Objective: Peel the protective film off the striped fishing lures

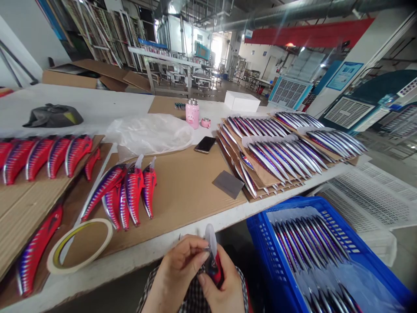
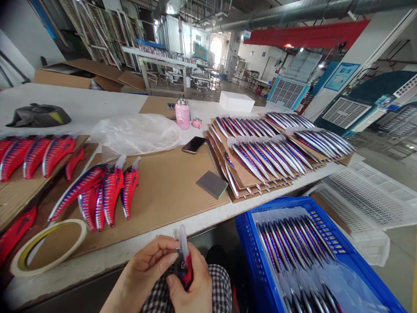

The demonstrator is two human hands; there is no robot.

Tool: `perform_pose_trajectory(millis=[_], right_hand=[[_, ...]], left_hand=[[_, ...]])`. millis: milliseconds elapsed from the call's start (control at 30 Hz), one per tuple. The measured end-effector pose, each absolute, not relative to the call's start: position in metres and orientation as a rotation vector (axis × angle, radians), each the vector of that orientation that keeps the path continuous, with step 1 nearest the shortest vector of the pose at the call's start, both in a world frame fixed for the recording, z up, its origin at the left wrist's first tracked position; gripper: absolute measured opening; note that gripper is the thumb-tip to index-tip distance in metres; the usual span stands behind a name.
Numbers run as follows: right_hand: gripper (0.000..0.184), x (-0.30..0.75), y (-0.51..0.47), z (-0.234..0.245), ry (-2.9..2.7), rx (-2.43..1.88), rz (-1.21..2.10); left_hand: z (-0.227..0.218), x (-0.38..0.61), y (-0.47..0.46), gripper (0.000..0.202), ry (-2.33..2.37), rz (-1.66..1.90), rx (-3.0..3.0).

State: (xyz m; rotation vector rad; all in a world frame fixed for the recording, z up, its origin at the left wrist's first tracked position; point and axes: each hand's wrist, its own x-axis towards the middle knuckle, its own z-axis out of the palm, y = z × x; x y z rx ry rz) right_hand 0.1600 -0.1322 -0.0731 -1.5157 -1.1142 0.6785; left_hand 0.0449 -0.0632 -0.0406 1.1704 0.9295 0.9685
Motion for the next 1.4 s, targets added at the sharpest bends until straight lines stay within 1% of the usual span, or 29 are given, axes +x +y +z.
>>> perform_pose_trajectory(millis=[267,600,833,1200,1400], right_hand=[[0.053,0.16,-0.135,-0.078,-1.185,-1.576,0.569],[0.053,0.156,-0.135,-0.082,-1.19,-1.558,0.541],[0.053,0.156,-0.135,-0.081,-1.18,-1.581,0.483],[0.049,0.156,-0.134,-0.08,-1.187,-1.58,0.507],[0.05,0.159,-0.133,-0.073,-1.207,-1.587,0.528]], left_hand=[[-0.04,0.048,-0.067,0.003,1.046,0.98,1.33],[-0.039,0.044,-0.069,0.008,1.197,0.928,1.563],[-0.038,0.042,-0.069,0.012,1.196,0.922,1.638],[-0.033,0.043,-0.068,0.014,1.206,0.976,1.742],[-0.028,0.042,-0.068,0.014,1.191,0.899,1.707]])
